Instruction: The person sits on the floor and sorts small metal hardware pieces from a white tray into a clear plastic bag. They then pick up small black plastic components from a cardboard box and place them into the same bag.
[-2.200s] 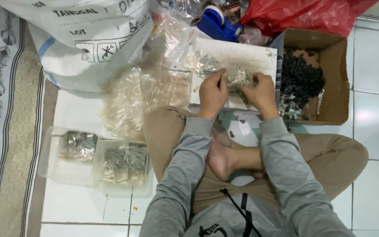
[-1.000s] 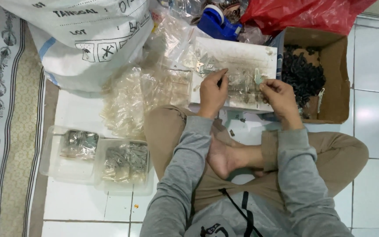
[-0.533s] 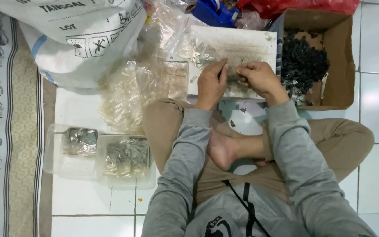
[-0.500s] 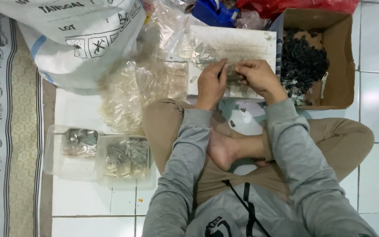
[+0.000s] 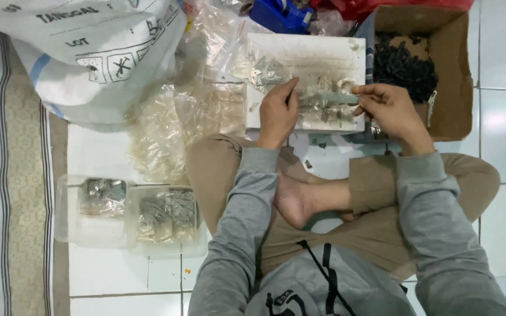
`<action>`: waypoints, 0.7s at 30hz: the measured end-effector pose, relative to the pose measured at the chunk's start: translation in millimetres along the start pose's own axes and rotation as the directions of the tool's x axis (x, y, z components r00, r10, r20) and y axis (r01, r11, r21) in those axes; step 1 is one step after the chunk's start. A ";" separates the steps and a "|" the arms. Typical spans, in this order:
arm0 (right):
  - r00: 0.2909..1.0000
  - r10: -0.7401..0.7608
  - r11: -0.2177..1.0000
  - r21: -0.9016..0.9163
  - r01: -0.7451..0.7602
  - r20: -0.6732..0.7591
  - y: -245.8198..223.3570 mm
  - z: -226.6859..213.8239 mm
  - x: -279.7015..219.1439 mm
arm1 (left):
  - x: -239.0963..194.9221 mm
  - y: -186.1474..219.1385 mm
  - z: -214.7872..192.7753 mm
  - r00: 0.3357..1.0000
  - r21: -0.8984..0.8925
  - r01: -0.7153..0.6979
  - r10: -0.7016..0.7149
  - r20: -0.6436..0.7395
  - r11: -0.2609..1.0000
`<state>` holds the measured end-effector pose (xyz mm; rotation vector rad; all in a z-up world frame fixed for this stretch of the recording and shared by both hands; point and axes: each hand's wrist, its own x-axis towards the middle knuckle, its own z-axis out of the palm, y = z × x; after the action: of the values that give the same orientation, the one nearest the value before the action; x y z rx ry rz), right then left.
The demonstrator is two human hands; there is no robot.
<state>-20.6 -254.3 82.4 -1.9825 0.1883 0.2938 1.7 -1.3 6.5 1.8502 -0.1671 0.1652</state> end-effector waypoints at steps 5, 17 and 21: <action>0.942 0.204 0.929 -0.250 -0.271 -0.265 10.1 -95.1 -28.8 | -4.9 -9.3 8.2 1.000 -0.049 0.003 -0.003 0.012 0.999; 0.874 -0.104 0.796 -0.567 -0.214 -0.475 138.6 -127.3 -8.1 | -3.8 -1.9 0.8 0.992 0.040 0.027 -0.022 -0.128 0.999; 0.855 -0.464 0.740 -0.632 0.229 -0.233 106.4 -41.6 16.5 | 1.8 11.4 3.3 0.943 0.012 -0.072 0.071 -0.324 0.997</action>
<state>-27.9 -336.3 1.5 -2.6317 -0.0580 -0.3385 1.3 -7.8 16.5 1.7898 -0.0047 0.5166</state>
